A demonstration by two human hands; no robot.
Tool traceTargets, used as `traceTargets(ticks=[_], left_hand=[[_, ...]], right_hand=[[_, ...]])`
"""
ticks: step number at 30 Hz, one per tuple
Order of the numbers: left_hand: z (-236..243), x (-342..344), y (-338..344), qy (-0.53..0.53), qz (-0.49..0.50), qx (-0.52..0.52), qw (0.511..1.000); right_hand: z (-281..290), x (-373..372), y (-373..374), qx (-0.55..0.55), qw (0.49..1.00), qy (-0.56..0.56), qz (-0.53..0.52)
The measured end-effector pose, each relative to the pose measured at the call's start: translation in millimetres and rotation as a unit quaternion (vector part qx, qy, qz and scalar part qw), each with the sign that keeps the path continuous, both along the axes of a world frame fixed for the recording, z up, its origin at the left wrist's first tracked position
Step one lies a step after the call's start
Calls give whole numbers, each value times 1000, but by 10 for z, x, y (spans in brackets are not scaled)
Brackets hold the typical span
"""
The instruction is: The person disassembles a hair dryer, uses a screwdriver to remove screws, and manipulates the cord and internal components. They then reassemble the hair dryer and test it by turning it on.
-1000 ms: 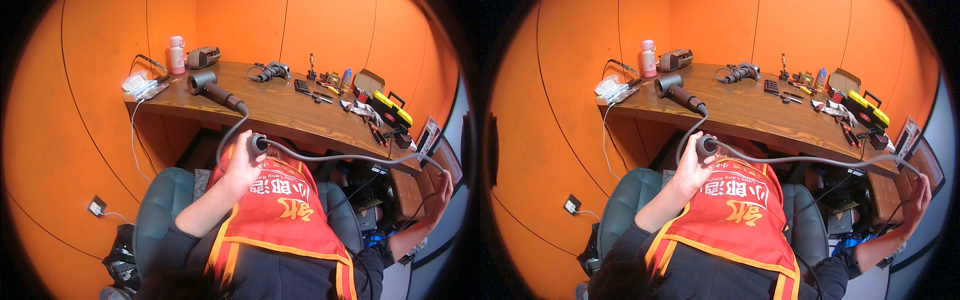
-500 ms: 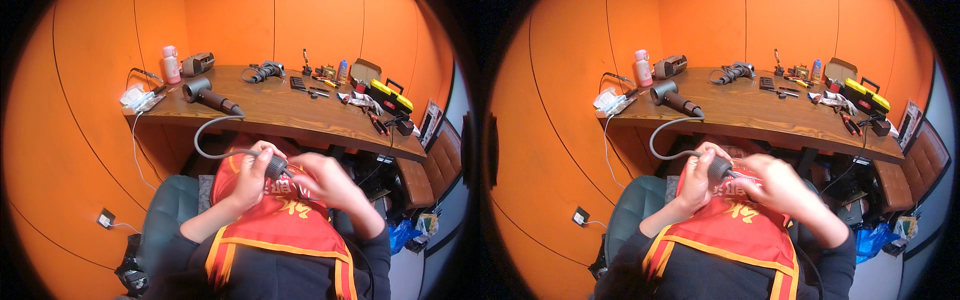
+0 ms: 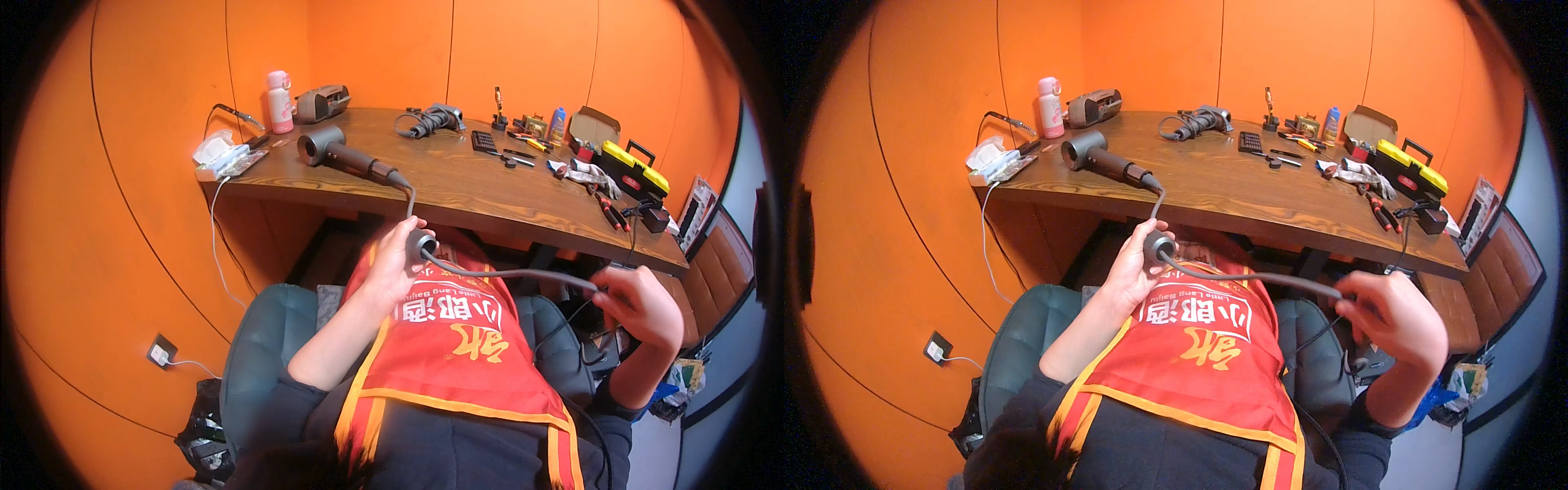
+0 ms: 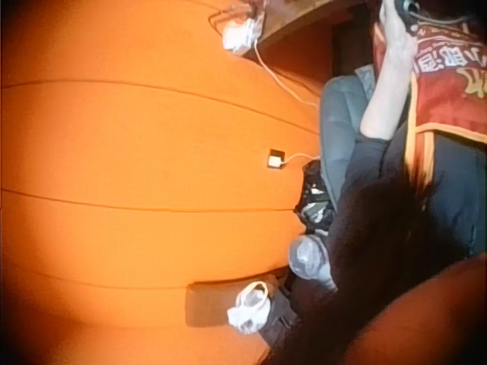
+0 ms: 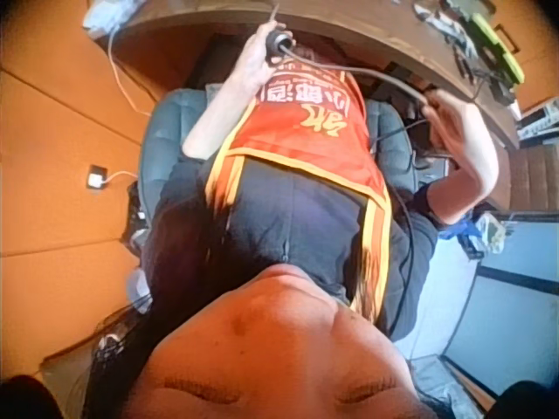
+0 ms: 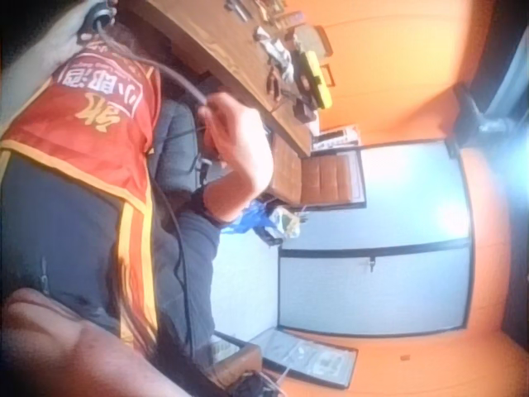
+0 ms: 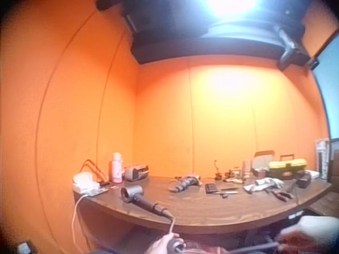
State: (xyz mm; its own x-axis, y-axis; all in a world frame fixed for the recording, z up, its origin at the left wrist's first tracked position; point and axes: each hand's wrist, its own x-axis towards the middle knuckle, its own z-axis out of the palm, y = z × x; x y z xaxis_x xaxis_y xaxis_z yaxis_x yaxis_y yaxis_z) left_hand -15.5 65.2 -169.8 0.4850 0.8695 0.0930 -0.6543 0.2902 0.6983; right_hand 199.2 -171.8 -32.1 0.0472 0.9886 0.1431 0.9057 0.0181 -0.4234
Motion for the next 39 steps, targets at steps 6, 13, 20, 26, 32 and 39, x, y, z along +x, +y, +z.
traceTargets(ticks=[6, 13, 20, 26, 32, 39], left_hand=[[35, 245, 12, 9, -4, 53, 999], [88, 284, 239, 101, -34, 6, 994], [-85, 241, 536, -73, 0, -126, 989], [-308, 310, 456, -138, -180, -163, 960], [-185, 220, 693, -175, -67, -122, 975], [-198, 134, 759, -167, 3, -98, 981]], right_hand=[[-589, -463, 628, 263, 929, -259, 22], [-898, -491, 1227, 53, 981, -33, 184], [-1013, -448, 1257, 89, 965, -15, 248], [-1080, -516, 1275, 25, 973, 92, 211], [-995, -586, 1155, 8, 974, 141, 177], [-890, -644, 1072, 9, 966, 78, 248]])
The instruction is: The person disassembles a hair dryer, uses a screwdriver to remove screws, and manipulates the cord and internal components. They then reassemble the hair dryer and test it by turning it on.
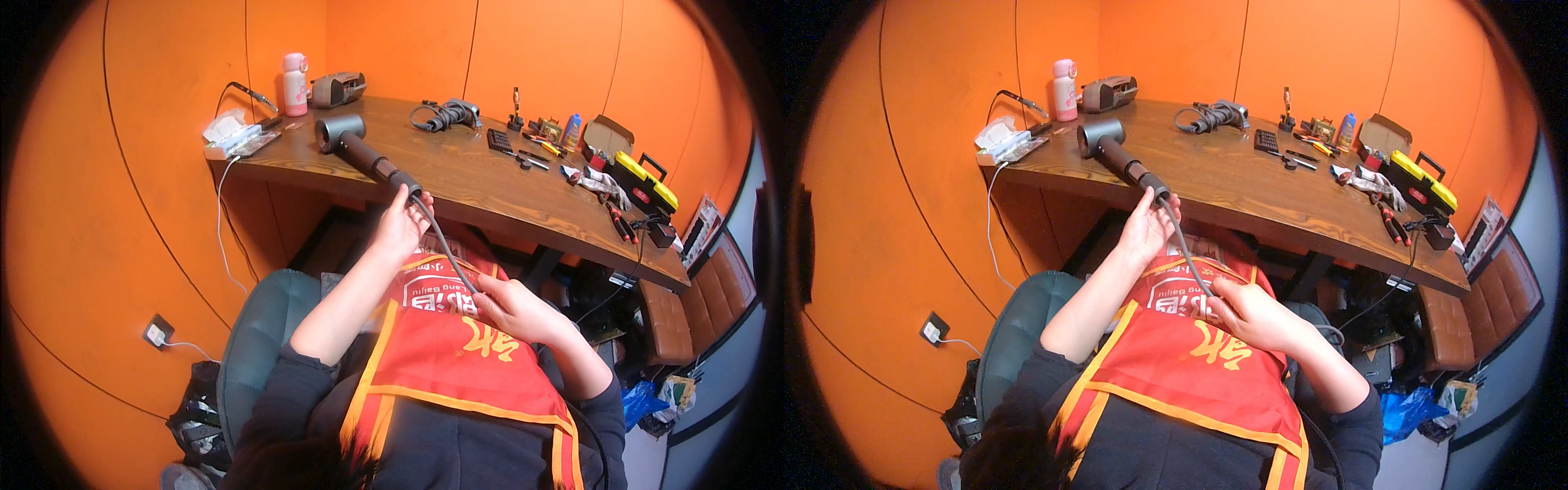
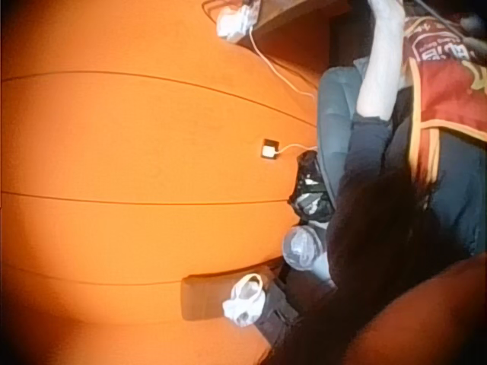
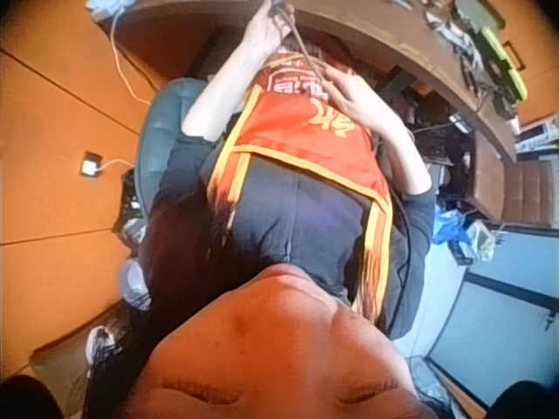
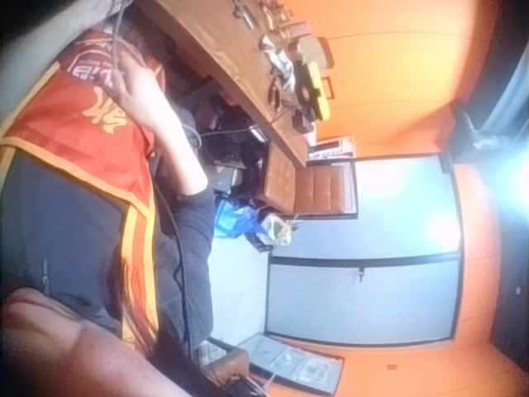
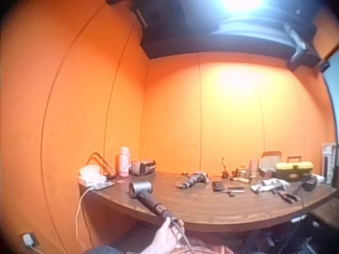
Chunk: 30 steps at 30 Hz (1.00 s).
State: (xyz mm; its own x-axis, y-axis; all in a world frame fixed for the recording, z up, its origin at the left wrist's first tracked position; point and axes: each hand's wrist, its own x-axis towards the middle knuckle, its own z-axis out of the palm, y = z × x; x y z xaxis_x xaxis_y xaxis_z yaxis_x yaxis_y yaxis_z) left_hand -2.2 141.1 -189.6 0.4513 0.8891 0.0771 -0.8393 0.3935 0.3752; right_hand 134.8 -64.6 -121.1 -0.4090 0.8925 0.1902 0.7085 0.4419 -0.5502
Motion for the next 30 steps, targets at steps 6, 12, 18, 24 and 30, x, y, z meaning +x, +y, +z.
traceTargets(ticks=[6, 12, 18, 24, 30], left_hand=[[-41, -74, 106, 29, 0, 23, 999], [-20, -164, -22, 85, 41, 39, 995], [-31, -227, -103, 120, -18, 62, 991], [-23, -333, -32, 87, -135, 111, 981], [-8, -368, -52, 97, -72, 103, 987]], right_hand=[[106, -44, -89, -74, 995, -70, 15], [253, 57, -162, -31, 992, -117, -31], [480, 345, -306, 27, 985, -158, -66], [653, 395, -432, -35, 980, -172, -97], [608, 315, -465, -78, 987, -136, -34]])
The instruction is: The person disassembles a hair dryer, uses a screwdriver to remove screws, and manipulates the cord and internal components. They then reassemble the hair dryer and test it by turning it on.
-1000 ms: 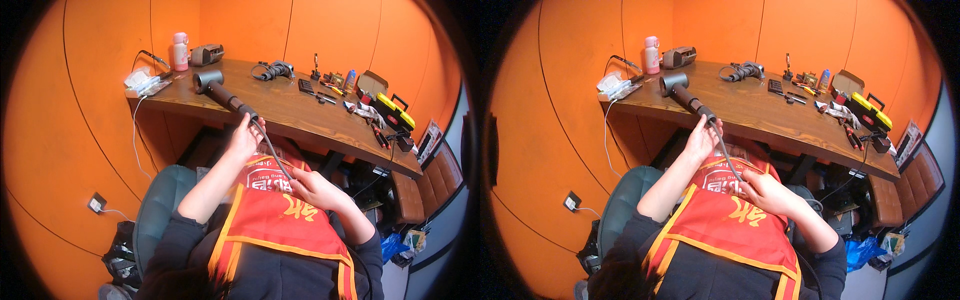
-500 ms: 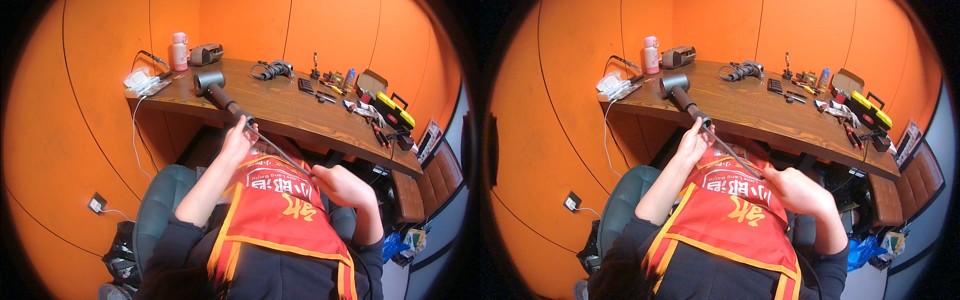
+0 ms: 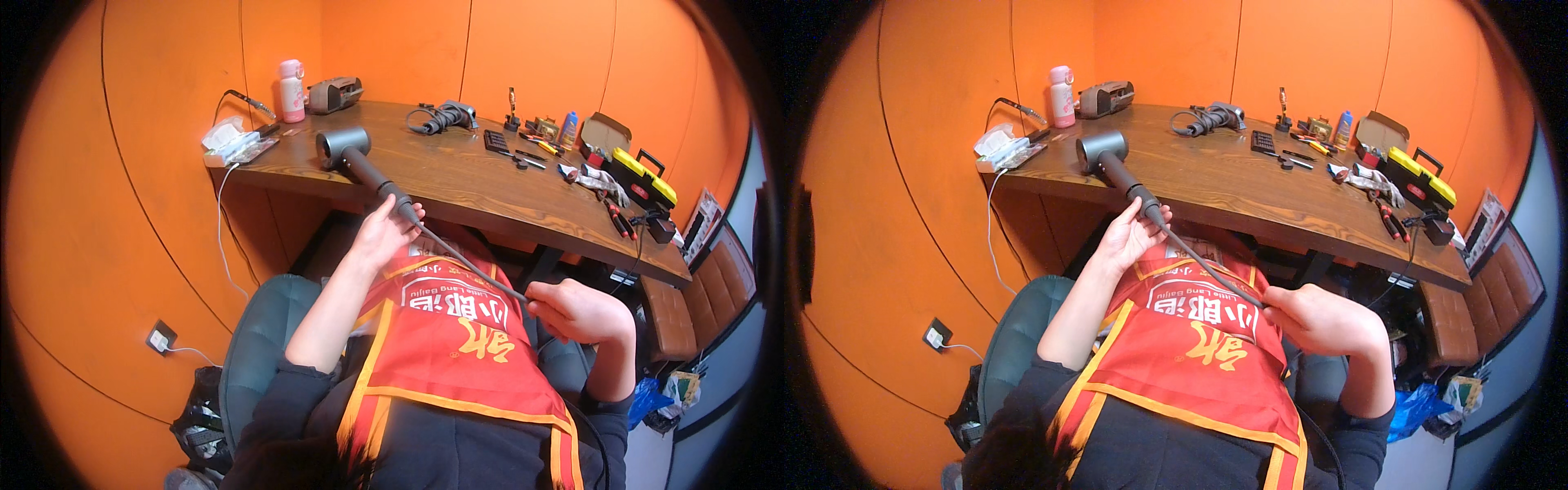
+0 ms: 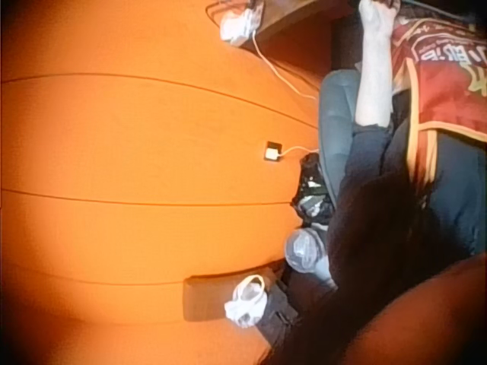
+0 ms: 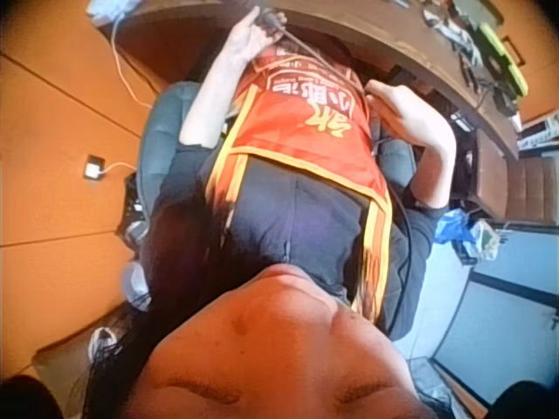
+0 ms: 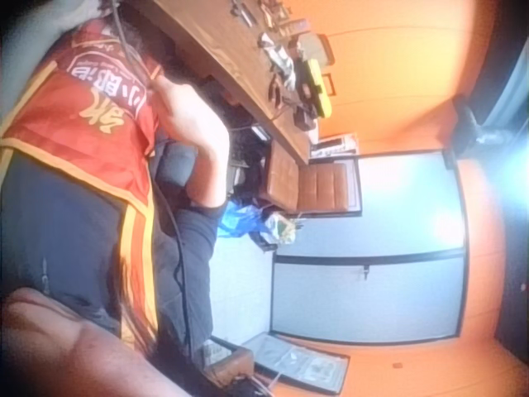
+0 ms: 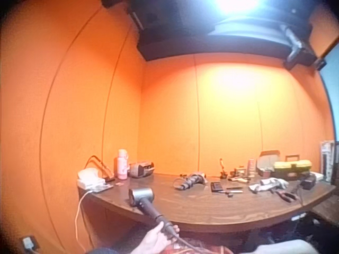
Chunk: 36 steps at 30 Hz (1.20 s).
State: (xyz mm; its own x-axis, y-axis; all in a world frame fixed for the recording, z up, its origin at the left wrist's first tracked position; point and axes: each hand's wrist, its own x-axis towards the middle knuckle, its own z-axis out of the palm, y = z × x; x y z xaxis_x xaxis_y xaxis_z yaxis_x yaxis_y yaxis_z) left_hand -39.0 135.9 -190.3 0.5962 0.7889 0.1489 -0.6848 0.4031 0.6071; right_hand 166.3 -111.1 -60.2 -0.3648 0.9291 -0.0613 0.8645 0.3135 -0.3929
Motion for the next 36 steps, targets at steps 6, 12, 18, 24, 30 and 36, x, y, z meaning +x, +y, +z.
traceTargets(ticks=[6, 12, 18, 24, 30, 36], left_hand=[[-8, 82, -56, -29, 34, -24, 999], [-8, 196, -62, -68, 98, -13, 993], [-11, 114, -27, -41, 126, 4, 991], [82, -93, -55, -37, -31, -25, 999], [-16, -16, 25, -54, -52, -30, 997], [-43, 5, 209, -6, 99, -34, 994]], right_hand=[[-24, -108, -30, -42, 999, -12, 5], [-155, -208, -133, 77, 991, -106, -32], [-242, -241, -140, 118, 987, -104, -29], [-16, -142, -278, 53, 990, -127, -45], [51, -1, -201, -43, 995, -74, -45], [41, 17, -127, -54, 996, -50, -49]])
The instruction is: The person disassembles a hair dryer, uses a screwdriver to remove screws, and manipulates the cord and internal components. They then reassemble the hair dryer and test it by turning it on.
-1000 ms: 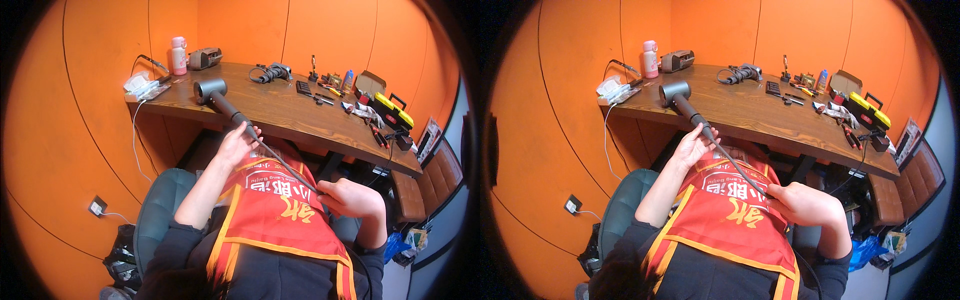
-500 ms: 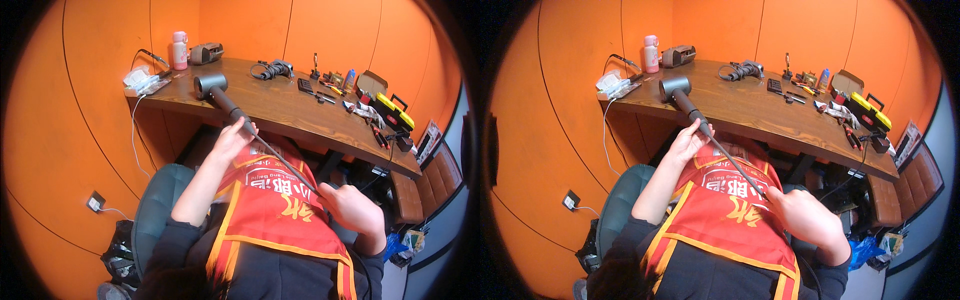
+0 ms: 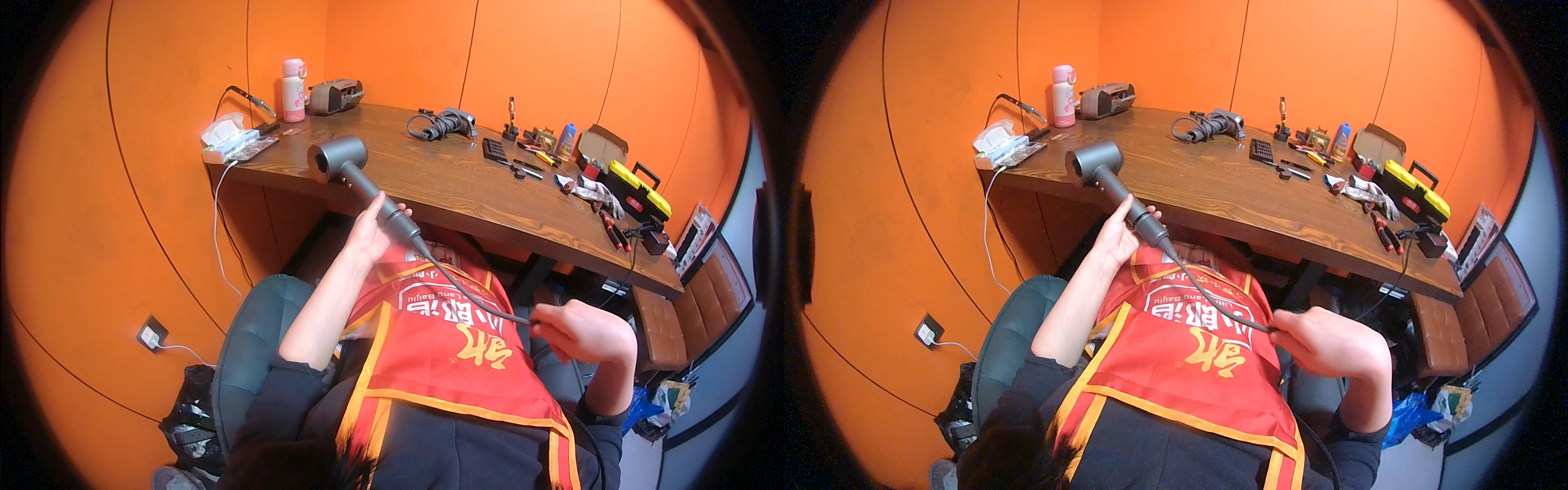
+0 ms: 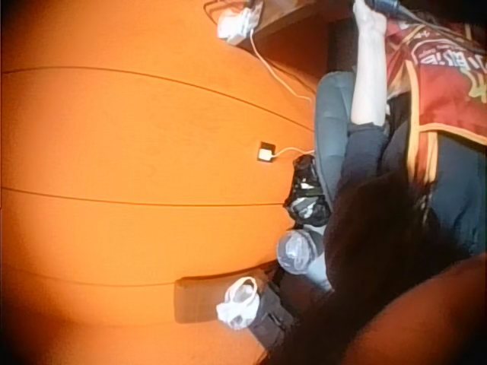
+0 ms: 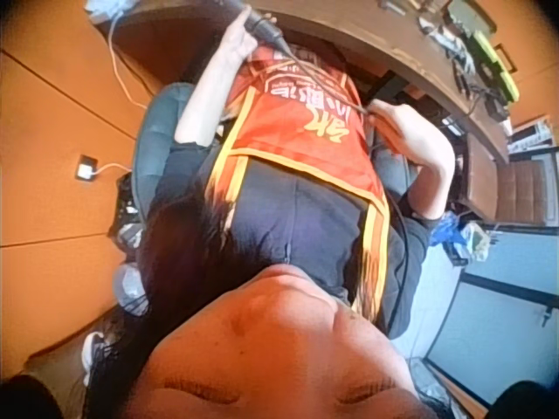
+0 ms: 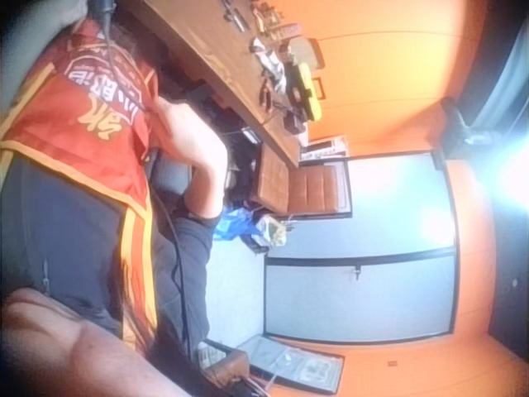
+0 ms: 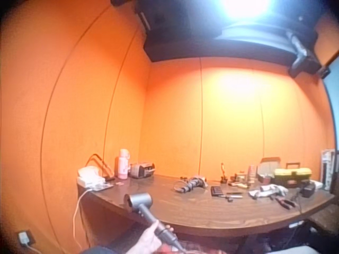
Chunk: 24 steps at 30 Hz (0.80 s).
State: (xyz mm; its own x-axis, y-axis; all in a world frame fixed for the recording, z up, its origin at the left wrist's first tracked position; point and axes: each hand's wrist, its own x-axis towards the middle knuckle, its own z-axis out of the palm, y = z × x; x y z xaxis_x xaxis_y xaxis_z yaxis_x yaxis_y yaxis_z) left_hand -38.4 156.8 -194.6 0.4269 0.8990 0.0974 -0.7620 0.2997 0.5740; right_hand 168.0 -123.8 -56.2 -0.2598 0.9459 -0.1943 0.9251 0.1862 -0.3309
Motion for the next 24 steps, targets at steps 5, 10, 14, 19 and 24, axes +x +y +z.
traceTargets(ticks=[5, 10, 14, 19, 24], left_hand=[[26, 205, -413, -71, 42, 18, 996], [228, 222, -852, -130, 20, 38, 991], [364, 158, -1097, -125, 62, 106, 985], [548, 60, -1242, -86, 88, 302, 945], [793, -196, -1221, -229, 120, 284, 923]], right_hand=[[-328, -422, 481, 282, 955, 90, 4], [-666, -633, 856, 343, 925, 165, 3], [-655, -626, 899, 375, 910, 175, -18], [-488, -665, 823, 361, 890, 277, -16], [-388, -639, 520, 328, 903, 278, 16]])
